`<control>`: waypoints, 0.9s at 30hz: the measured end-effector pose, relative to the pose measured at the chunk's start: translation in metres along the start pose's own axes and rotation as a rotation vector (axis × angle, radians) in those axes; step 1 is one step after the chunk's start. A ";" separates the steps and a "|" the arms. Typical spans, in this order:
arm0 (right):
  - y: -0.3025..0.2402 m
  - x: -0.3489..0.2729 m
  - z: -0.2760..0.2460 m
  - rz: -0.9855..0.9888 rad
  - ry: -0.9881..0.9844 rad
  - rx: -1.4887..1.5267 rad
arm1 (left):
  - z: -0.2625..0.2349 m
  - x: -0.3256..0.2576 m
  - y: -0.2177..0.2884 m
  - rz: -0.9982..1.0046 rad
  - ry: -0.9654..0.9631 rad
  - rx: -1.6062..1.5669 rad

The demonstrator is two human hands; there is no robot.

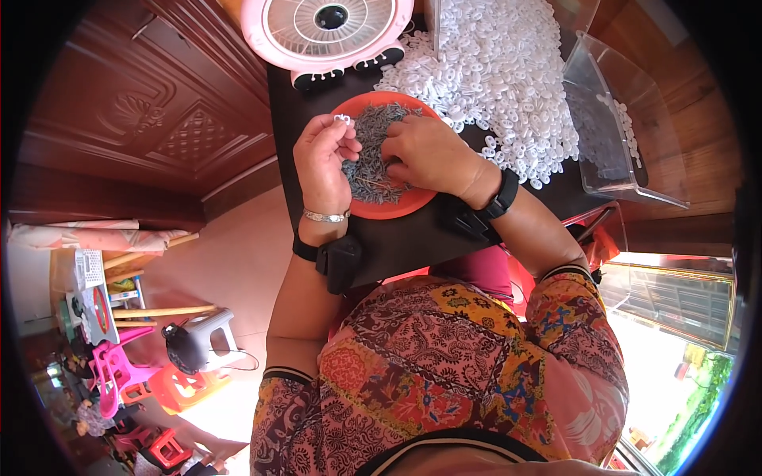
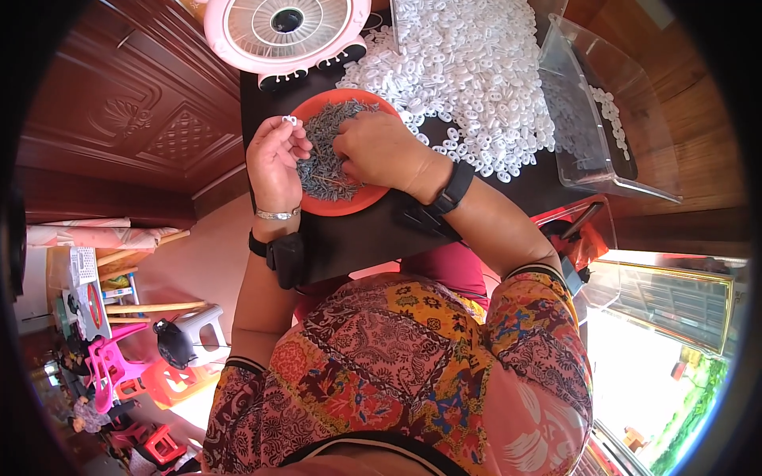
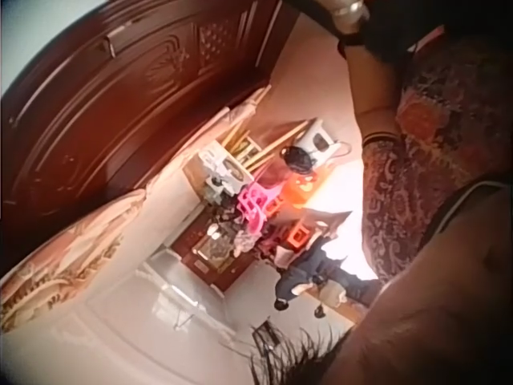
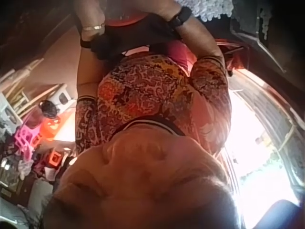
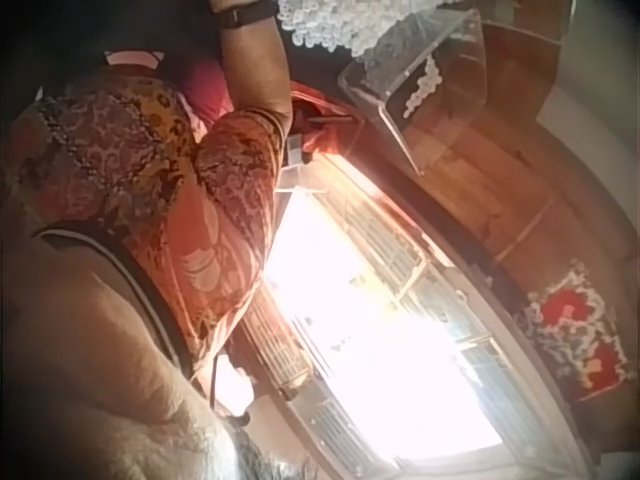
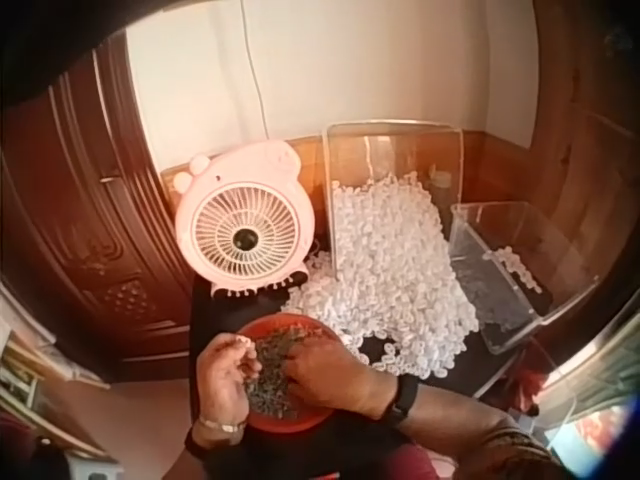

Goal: Assembling small plastic components by inserting metal pins into them.

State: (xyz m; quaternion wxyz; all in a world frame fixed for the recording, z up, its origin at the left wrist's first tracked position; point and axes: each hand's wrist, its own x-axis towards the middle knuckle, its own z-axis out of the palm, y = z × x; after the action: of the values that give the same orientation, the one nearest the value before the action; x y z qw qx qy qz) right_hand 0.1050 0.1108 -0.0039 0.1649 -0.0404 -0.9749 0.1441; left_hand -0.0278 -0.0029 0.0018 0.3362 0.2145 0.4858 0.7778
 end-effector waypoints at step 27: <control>0.003 0.007 -0.025 0.020 0.119 0.484 | 0.004 -0.002 -0.004 -0.068 -0.239 0.061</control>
State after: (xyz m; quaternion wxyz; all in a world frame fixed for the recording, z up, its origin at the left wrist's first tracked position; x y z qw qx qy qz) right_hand 0.1065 0.1209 0.0201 0.2257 -0.0177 -0.9000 0.3724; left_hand -0.0228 -0.0006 0.0004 0.4111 0.2995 0.4726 0.7197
